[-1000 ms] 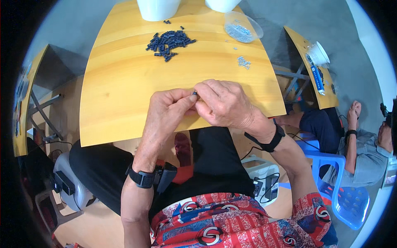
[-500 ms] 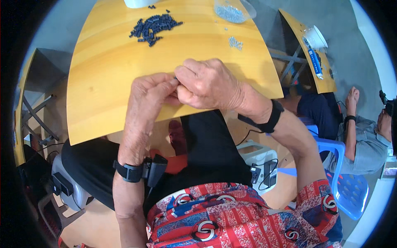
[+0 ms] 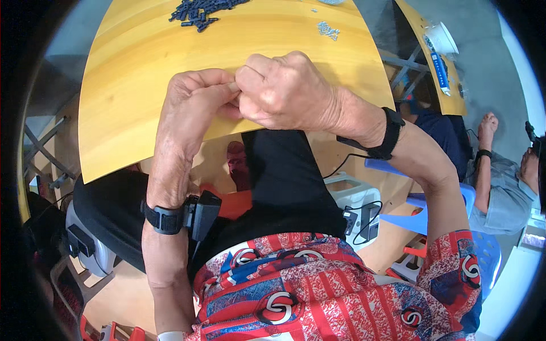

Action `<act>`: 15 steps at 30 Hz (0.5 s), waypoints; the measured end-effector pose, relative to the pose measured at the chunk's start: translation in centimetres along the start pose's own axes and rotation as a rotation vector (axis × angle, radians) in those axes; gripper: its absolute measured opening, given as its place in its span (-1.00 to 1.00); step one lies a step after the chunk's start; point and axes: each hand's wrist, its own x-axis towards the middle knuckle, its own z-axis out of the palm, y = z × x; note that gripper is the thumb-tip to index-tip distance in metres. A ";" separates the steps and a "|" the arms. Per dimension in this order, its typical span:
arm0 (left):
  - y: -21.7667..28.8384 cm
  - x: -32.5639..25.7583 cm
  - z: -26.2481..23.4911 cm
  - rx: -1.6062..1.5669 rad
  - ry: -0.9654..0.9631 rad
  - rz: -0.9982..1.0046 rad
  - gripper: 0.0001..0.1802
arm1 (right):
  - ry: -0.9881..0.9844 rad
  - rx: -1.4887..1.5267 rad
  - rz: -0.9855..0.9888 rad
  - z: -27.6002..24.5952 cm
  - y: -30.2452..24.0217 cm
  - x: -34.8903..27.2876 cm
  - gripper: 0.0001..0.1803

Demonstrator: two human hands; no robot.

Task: The recorder is assembling small black plastic components with tiny silver metallic pins at a table.

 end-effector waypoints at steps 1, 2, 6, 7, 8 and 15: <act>0.0 0.0 0.1 -0.010 -0.013 0.009 -0.83 | 0.002 0.003 0.001 0.1 0.0 -0.1 -0.72; 0.1 0.0 0.1 -0.008 -0.012 0.007 -0.83 | -0.015 0.013 0.010 0.1 -0.1 -0.1 -0.72; -0.1 0.2 -0.5 0.030 -0.030 0.004 -0.81 | -0.051 0.058 0.047 -0.2 -0.2 0.2 -0.71; -0.1 0.5 -0.5 0.025 -0.075 0.015 -0.81 | -0.047 0.047 0.047 -0.2 -0.2 0.2 -0.71; 0.0 0.6 -0.4 0.030 -0.080 0.025 -0.81 | -0.023 0.061 0.088 -0.1 -0.3 -0.1 -0.71; 0.2 0.3 -0.5 -0.012 -0.033 0.031 -0.79 | 0.098 0.089 0.315 -0.1 -0.9 -0.5 -0.82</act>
